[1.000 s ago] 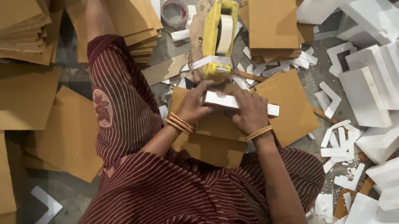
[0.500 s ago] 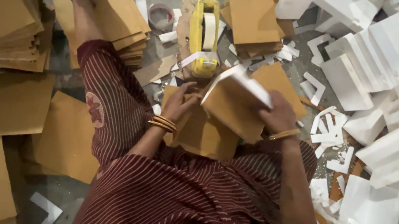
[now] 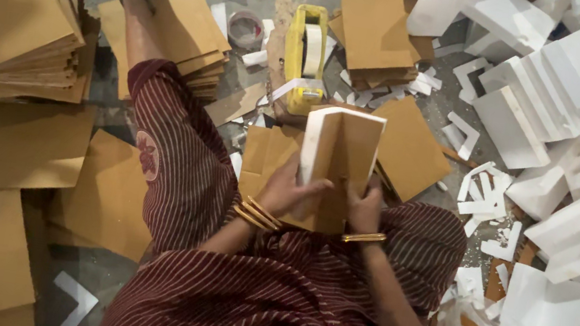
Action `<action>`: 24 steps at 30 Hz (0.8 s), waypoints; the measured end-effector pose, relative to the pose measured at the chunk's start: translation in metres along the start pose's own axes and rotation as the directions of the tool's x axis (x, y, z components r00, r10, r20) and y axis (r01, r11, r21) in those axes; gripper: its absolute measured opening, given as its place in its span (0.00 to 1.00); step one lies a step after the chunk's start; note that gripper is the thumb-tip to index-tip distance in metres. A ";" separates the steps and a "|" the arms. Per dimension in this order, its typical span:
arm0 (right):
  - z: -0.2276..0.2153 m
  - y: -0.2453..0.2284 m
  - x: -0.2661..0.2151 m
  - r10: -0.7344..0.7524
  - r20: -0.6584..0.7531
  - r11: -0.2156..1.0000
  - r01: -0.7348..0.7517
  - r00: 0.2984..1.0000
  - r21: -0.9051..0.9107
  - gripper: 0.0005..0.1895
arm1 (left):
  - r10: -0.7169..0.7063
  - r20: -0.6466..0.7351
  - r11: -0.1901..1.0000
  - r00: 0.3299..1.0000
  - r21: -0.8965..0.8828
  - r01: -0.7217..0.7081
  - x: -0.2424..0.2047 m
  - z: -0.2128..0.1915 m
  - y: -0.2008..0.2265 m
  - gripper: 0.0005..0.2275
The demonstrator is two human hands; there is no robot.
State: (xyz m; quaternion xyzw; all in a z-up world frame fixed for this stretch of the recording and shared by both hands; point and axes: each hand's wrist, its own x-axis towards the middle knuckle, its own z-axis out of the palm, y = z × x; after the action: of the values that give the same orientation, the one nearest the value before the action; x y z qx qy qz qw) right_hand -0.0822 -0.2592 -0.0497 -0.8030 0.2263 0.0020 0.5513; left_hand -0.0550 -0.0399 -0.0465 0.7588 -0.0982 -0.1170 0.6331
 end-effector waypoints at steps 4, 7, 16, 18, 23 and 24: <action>0.038 0.025 -0.017 -0.258 0.089 0.961 0.265 0.962 -0.078 0.19 | -0.003 -0.177 0.898 0.984 0.432 0.080 -0.006 -0.027 0.062 0.22; 0.041 0.041 -0.026 -0.151 0.448 0.950 0.255 0.881 -0.181 0.22 | 0.088 -0.136 0.783 0.987 0.622 0.016 0.005 -0.055 0.075 0.18; -0.024 -0.057 0.034 -0.025 0.573 0.724 0.410 0.819 -0.555 0.22 | 0.359 -0.038 0.457 0.933 0.878 -0.140 0.041 -0.054 0.041 0.08; -0.023 -0.076 0.064 -0.096 0.442 0.788 0.339 0.892 -0.514 0.22 | 0.375 -0.043 0.463 0.926 0.874 -0.147 0.045 -0.053 0.036 0.08; 0.041 -0.116 0.150 -0.124 0.437 0.992 0.110 0.891 0.057 0.18 | 0.400 -0.025 0.418 0.916 0.895 -0.158 0.043 -0.057 0.039 0.11; 0.057 -0.121 0.164 -0.056 0.472 0.998 0.055 0.880 0.016 0.17 | 0.381 -0.019 0.416 0.924 0.896 -0.153 0.042 -0.056 0.037 0.11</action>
State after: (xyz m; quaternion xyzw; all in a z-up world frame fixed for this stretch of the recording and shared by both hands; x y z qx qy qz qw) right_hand 0.1233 -0.2330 -0.0065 -0.7837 0.0620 0.1815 0.5907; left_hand 0.0019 -0.0068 -0.0025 0.9569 -0.1940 0.1382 0.1659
